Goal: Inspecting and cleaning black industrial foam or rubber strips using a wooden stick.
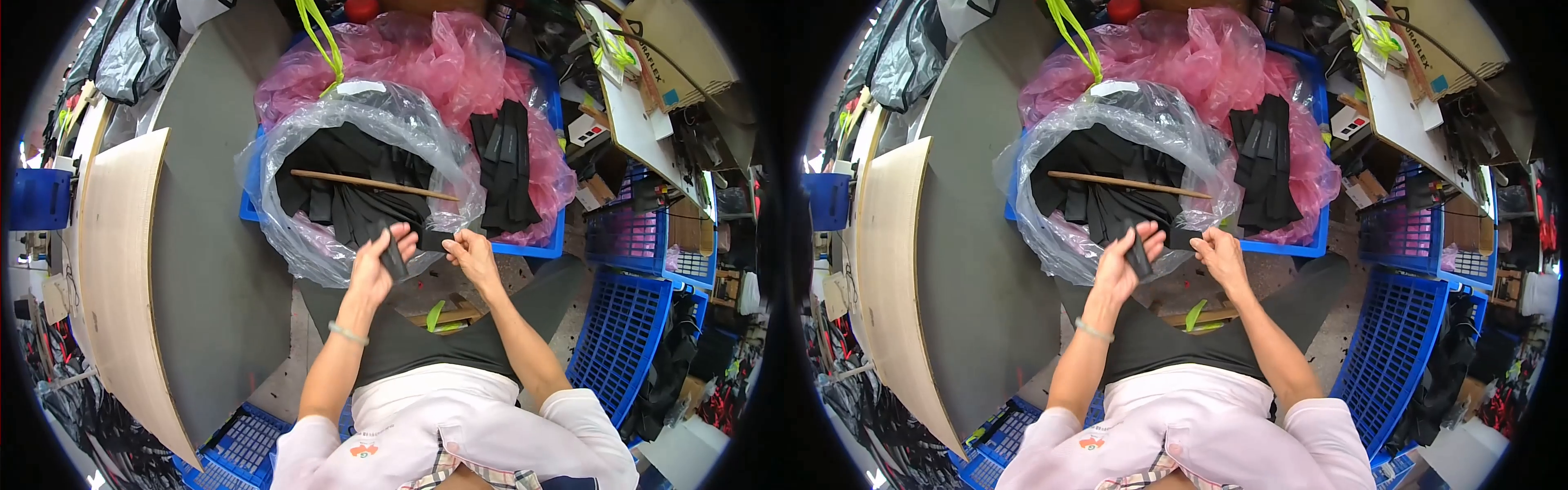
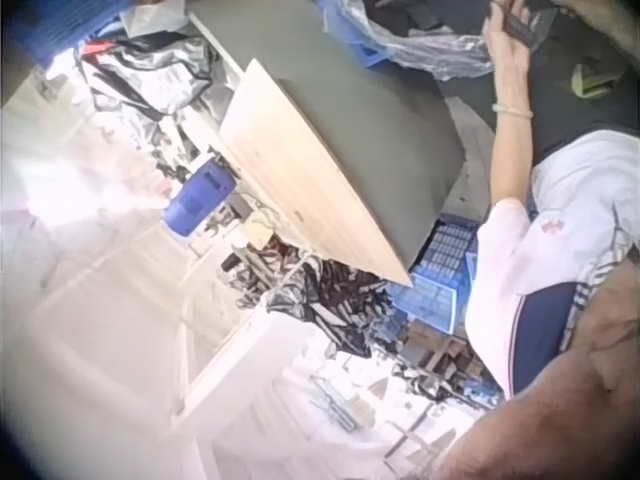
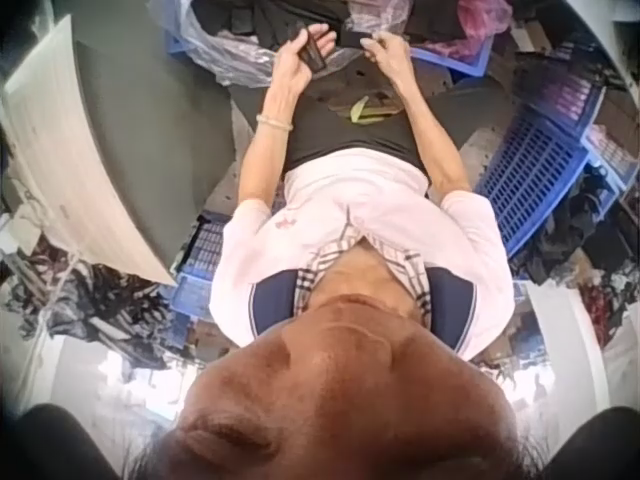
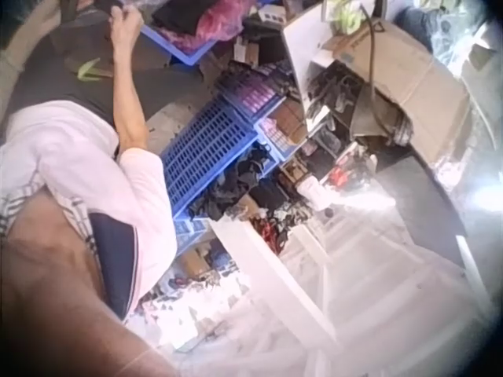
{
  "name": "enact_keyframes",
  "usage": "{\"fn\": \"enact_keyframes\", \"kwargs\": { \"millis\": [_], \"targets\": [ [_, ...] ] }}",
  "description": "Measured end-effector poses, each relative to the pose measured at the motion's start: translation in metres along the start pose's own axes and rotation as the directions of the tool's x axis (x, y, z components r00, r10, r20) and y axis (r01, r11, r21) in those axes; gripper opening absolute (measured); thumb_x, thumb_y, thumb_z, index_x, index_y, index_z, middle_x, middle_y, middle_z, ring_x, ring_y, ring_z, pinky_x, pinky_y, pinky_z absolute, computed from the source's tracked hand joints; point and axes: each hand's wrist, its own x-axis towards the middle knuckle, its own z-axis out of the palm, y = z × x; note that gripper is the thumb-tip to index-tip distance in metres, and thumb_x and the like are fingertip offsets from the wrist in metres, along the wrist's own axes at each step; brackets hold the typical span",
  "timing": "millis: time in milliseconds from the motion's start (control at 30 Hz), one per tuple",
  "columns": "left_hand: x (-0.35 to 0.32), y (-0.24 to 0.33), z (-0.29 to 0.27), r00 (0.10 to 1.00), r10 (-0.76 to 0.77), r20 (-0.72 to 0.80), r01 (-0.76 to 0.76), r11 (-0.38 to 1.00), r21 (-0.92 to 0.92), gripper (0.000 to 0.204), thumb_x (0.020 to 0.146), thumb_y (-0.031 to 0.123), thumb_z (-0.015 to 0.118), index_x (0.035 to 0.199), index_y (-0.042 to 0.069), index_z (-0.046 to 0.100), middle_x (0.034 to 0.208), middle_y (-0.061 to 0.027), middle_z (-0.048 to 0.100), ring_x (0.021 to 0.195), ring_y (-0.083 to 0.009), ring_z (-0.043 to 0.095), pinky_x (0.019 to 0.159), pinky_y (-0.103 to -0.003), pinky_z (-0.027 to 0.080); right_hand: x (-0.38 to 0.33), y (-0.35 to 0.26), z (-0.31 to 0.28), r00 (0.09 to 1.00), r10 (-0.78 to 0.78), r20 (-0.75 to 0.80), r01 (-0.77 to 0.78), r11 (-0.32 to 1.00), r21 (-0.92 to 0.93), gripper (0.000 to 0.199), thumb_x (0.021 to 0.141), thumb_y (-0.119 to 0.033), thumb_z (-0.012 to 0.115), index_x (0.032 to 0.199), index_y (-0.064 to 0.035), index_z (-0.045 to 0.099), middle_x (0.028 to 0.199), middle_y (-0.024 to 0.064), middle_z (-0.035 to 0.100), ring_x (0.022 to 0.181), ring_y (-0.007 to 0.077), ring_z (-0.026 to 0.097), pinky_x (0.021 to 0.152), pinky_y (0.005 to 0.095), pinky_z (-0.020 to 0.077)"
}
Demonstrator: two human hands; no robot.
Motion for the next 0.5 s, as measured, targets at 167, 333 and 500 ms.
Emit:
{"fn": "enact_keyframes", "kwargs": {
  "millis": [167,333,500],
  "targets": [
    [0.088,0.003,-0.060,0.961,-0.001,-0.277,0.000,1.000,-0.005,0.030,0.096,0.022,0.044,0.106,-0.005,0.055,0.108,-0.0179,0.059,0.100,-0.0338,0.057,0.087,-0.045,0.046,-0.045,-0.020,-0.031,0.996,0.066,-0.055,-0.037,0.904,0.426,0.023,0.081,-0.011,0.068,0.067,-0.0087,0.050,0.057,-0.0034,0.048,0.049,0.0064,0.051,0.043,0.0197,0.0364],
    [0.083,0.013,-0.063,0.952,0.075,-0.296,-0.071,0.997,0.024,0.028,0.096,0.021,0.044,0.097,-0.004,0.056,0.102,-0.0196,0.060,0.095,-0.0341,0.059,0.087,-0.044,0.047,-0.113,-0.024,-0.113,0.981,0.140,-0.138,-0.061,0.885,0.463,0.020,0.079,-0.012,0.070,0.070,-0.0086,0.053,0.062,-0.0016,0.055,0.052,0.0060,0.055,0.045,0.0181,0.0426],
    [-0.015,-0.009,-0.018,0.983,-0.127,-0.135,0.115,0.989,-0.098,0.022,0.093,0.018,0.047,0.095,-0.003,0.055,0.094,-0.0197,0.062,0.081,-0.0313,0.064,0.071,-0.043,0.055,-0.131,-0.004,-0.124,0.970,0.188,-0.154,-0.086,0.857,0.508,0.016,0.079,-0.011,0.069,0.073,-0.0071,0.054,0.065,-0.0009,0.057,0.054,0.0064,0.056,0.048,0.0179,0.0435]
  ]
}}
